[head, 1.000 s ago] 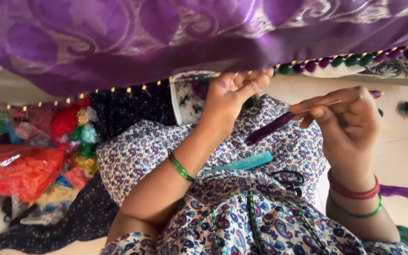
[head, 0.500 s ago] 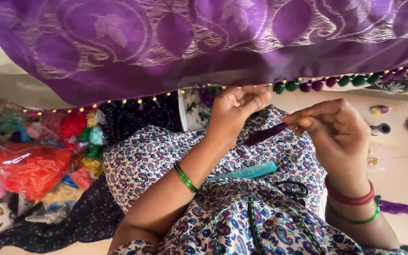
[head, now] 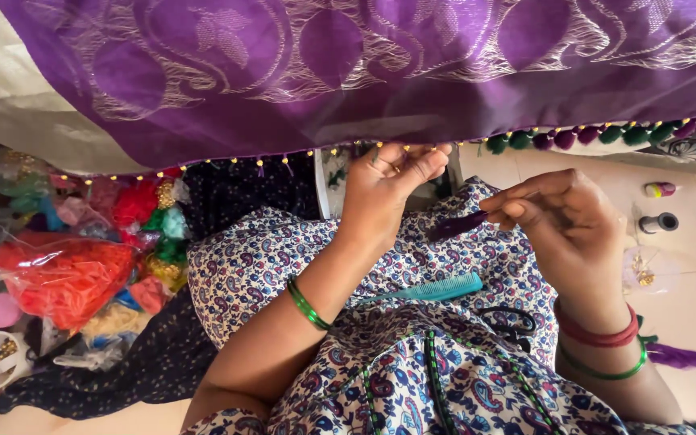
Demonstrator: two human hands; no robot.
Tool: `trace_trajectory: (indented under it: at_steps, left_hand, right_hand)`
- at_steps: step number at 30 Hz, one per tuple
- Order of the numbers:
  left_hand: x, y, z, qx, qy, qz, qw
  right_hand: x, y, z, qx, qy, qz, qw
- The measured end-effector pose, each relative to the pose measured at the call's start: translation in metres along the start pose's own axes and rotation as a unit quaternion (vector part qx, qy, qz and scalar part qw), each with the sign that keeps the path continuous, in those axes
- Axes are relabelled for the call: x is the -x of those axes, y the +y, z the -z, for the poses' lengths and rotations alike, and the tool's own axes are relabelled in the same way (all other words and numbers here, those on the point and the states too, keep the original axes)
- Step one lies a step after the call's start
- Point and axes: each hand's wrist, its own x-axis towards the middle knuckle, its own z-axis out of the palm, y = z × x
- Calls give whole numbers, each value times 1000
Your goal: Applying and securing decorative purple and green tassels to the edge of a purple fabric garment using a needle and thread.
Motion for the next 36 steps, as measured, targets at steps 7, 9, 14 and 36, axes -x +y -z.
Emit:
trace_trajectory:
  at_steps: [7, 9, 14, 36]
  left_hand:
    - [-5, -21, 10, -8, 34, 28, 999]
    - [-6, -10, -1, 8, 17, 25, 1000]
    - [-7, -9, -8, 17, -11, 23, 1000]
    - [-4, -17, -14, -3, -2, -6, 1000]
  right_hand:
    - [1, 4, 1, -9, -3, -1, 1000]
    - [2, 7, 1, -13, -8, 2, 1000]
    - [5, 11, 3, -4, -7, -6, 1000]
    - [10, 11, 7, 0, 8, -13, 1000]
